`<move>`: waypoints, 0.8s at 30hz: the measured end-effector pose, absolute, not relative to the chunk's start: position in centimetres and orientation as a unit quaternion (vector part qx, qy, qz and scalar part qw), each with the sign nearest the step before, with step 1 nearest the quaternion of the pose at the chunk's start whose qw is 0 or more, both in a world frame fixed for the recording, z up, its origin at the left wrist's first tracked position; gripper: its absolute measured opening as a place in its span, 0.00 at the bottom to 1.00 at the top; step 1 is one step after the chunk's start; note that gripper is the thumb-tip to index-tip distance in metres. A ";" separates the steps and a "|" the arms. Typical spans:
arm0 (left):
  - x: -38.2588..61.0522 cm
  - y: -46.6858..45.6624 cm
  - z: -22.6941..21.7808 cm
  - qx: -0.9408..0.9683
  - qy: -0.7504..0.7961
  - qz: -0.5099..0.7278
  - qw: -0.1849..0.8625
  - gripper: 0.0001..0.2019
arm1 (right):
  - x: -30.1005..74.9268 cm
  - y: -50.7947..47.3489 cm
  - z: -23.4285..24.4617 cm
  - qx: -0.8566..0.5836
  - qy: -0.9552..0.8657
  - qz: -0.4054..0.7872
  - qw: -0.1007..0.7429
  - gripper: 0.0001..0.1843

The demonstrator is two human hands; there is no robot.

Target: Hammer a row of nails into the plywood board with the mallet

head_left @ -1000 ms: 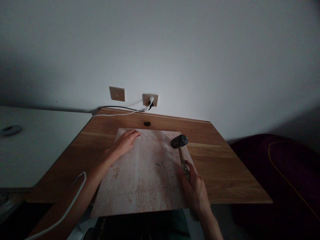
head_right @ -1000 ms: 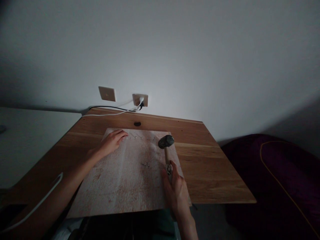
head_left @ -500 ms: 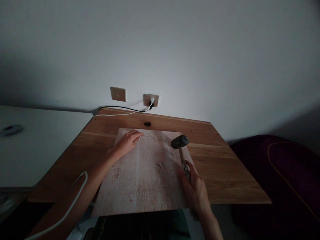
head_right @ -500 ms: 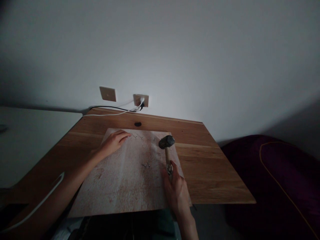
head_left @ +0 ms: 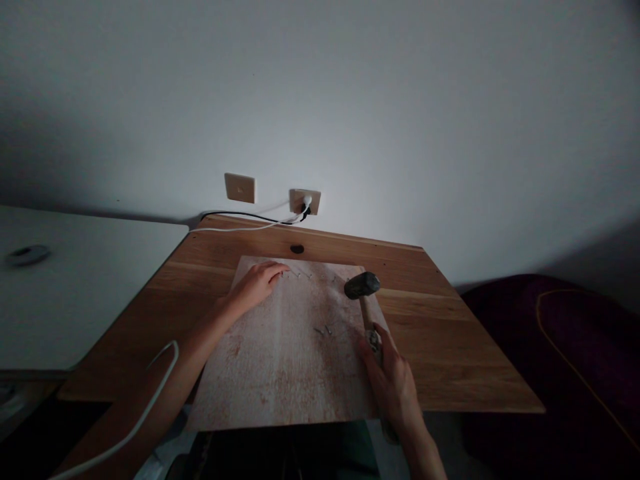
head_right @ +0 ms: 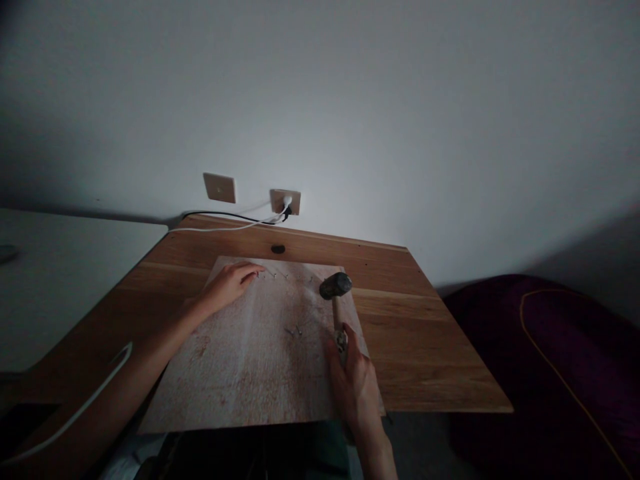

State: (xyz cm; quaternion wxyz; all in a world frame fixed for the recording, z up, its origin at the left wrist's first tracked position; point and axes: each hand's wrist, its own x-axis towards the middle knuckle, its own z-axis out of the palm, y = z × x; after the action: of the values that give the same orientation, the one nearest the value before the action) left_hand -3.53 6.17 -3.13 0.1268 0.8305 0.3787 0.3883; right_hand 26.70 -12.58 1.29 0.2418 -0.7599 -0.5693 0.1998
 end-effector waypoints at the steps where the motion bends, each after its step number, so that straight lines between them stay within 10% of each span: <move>1: -3.5 6.1 -3.1 0.831 0.379 0.387 0.131 0.18 | 26.7 -12.6 1.3 -0.761 -0.568 0.202 0.241 0.38; 24: -3.0 6.5 -2.9 0.819 0.372 0.408 0.159 0.11 | 26.8 -12.7 0.9 -0.760 -0.572 0.186 0.247 0.37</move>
State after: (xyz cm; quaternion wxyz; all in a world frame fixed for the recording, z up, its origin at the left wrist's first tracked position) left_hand -3.03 6.48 -2.90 0.1588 0.8186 0.3717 0.4080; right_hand 26.82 -12.68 0.85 0.2468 -0.7598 -0.5720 0.1859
